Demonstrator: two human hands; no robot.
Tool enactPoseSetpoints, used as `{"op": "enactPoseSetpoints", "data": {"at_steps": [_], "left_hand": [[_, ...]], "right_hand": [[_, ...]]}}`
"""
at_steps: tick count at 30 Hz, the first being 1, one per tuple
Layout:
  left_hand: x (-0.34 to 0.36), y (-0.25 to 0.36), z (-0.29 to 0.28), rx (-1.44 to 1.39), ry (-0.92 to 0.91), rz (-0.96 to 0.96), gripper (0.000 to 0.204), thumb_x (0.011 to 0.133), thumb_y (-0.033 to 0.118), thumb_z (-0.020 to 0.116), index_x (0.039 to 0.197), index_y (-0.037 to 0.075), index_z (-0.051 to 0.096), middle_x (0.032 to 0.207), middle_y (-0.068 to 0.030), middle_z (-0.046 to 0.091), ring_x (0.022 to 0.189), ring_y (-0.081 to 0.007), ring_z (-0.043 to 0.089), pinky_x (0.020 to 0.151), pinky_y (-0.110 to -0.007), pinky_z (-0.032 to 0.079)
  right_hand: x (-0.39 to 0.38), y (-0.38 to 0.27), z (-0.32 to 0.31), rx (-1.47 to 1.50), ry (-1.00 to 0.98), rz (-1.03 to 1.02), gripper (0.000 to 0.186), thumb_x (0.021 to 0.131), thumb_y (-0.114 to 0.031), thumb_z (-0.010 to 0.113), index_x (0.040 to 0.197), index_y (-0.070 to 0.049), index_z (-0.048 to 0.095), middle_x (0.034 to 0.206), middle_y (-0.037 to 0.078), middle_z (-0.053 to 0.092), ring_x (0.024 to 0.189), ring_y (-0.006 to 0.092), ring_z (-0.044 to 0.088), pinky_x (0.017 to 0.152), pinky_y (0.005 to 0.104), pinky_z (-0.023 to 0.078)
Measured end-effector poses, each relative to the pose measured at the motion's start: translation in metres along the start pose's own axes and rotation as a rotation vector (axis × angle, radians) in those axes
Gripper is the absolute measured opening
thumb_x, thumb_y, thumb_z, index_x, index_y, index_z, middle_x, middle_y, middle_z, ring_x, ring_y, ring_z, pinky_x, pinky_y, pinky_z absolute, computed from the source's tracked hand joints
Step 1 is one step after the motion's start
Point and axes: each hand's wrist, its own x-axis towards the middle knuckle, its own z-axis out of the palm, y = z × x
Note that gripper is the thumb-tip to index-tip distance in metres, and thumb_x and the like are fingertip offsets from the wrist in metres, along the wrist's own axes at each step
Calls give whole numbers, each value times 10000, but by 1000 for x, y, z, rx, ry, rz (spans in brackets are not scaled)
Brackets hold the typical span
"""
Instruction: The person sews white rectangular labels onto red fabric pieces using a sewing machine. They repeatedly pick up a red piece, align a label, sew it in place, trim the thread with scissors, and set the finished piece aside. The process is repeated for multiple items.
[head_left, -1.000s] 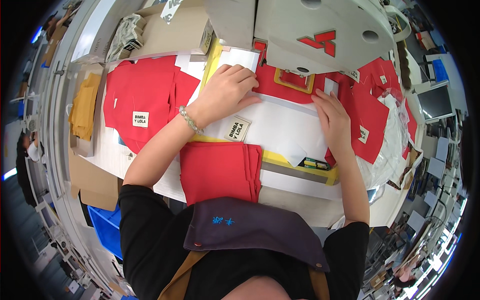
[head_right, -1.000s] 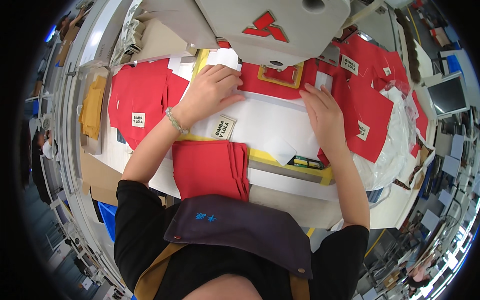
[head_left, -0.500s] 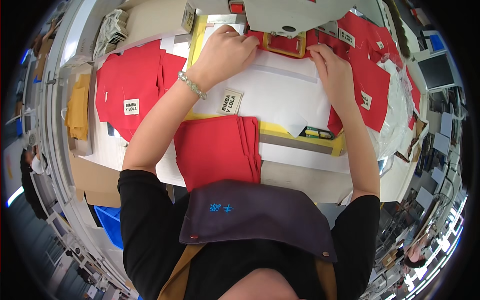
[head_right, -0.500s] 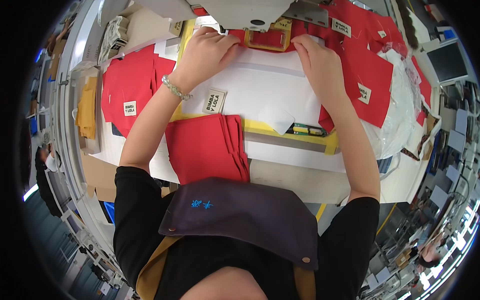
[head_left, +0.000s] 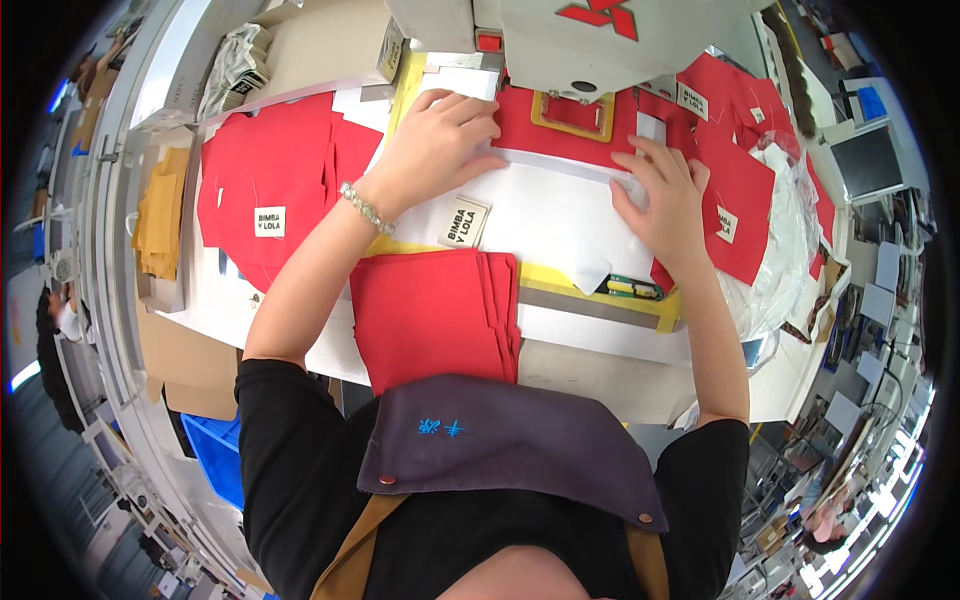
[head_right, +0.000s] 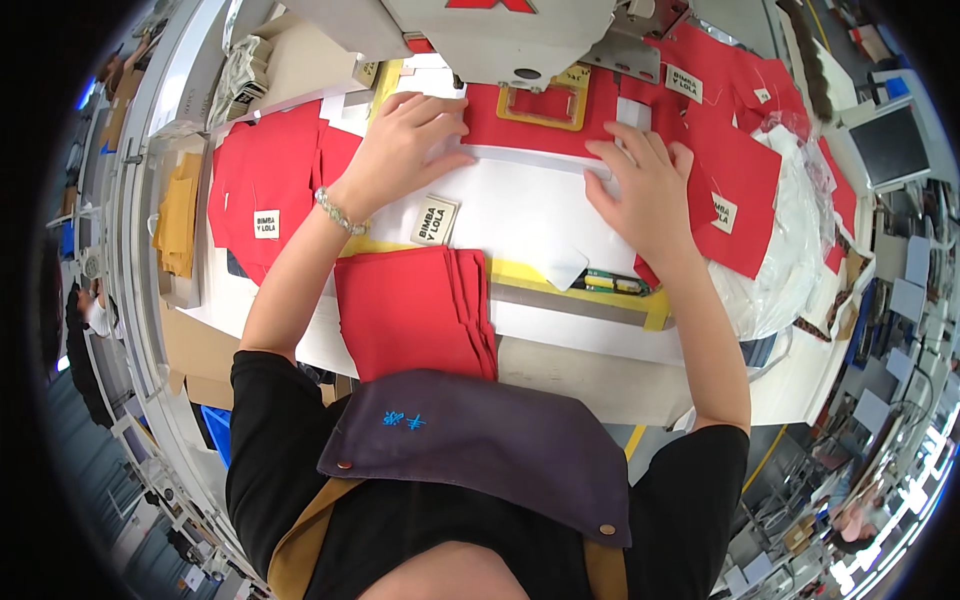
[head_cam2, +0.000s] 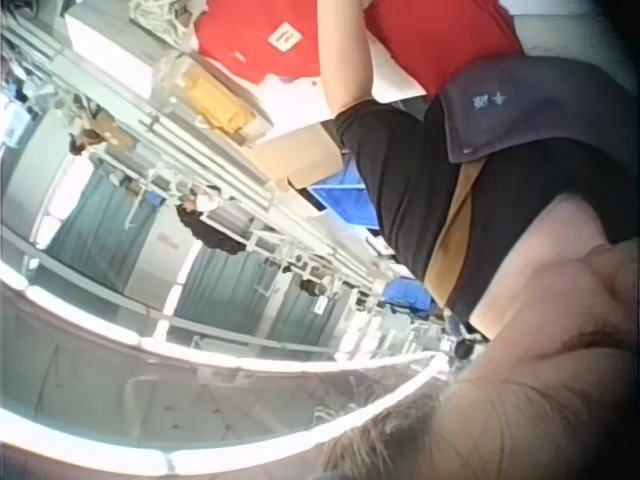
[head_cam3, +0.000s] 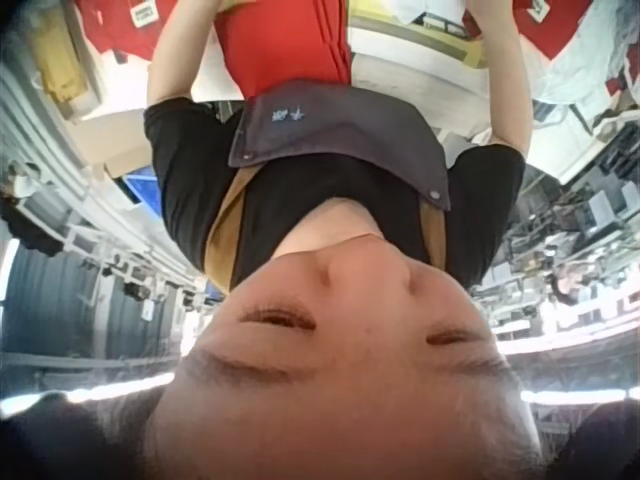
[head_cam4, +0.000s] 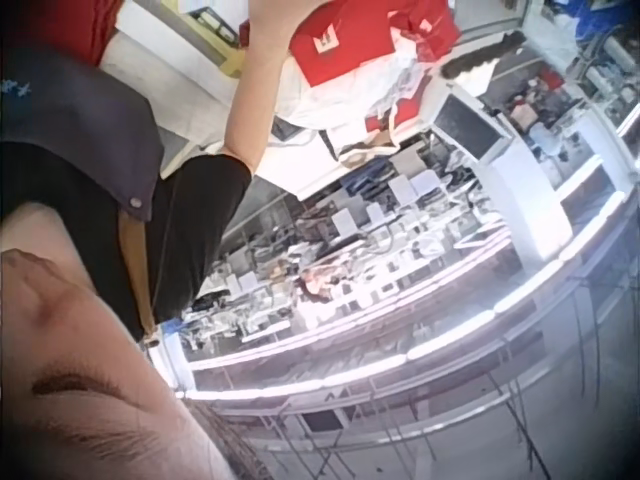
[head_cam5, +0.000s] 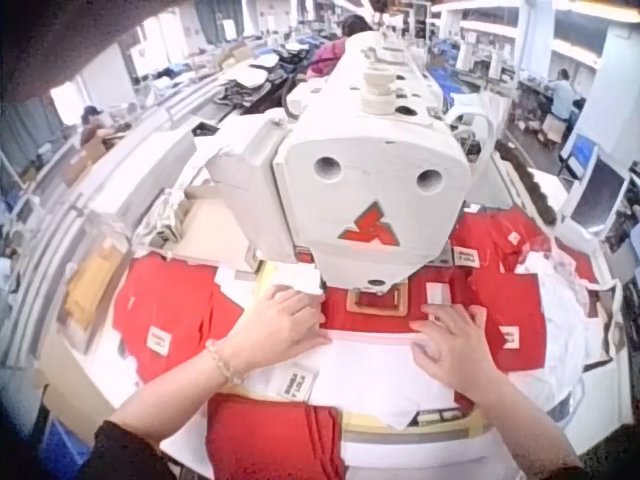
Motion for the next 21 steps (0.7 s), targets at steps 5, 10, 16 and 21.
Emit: {"op": "enactPoseSetpoints", "data": {"at_steps": [5, 10, 16, 21], "left_hand": [[-4, 2, 2, -6, 39, -1, 209, 790, 237, 763, 939, 111, 689, 1162, -37, 649, 962, -208, 612, 999, -425, 388], [-3, 2, 0, 2, 9, -13, 183, 798, 229, 752, 930, 123, 685, 1157, -17, 643, 998, -189, 602, 1004, -442, 373], [-5, 4, 2, -32, 11, -35, 156, 804, 225, 743, 901, 124, 673, 1148, -7, 640, 1051, -171, 581, 998, -456, 363], [-6, 4, 1, -47, 22, -49, 175, 772, 187, 768, 910, 120, 683, 1156, -11, 647, 1037, -172, 594, 991, -430, 355]], "right_hand": [[-5, 1, 1, -6, 27, 32, 252, 739, -131, 705, 987, -127, 659, 1120, 6, 622, 1006, 178, 575, 880, 369, 304], [-6, 8, 5, 17, 43, 39, 255, 722, -50, 666, 965, -127, 662, 1087, -5, 637, 997, 175, 577, 853, 354, 291], [-5, 8, 5, 90, 37, 17, 244, 711, -4, 647, 922, -121, 681, 1050, -15, 653, 974, 180, 576, 857, 350, 293], [-6, 9, 3, 143, 7, 9, 256, 697, 7, 643, 913, -123, 687, 1018, -20, 662, 957, 179, 573, 857, 348, 295]]}}
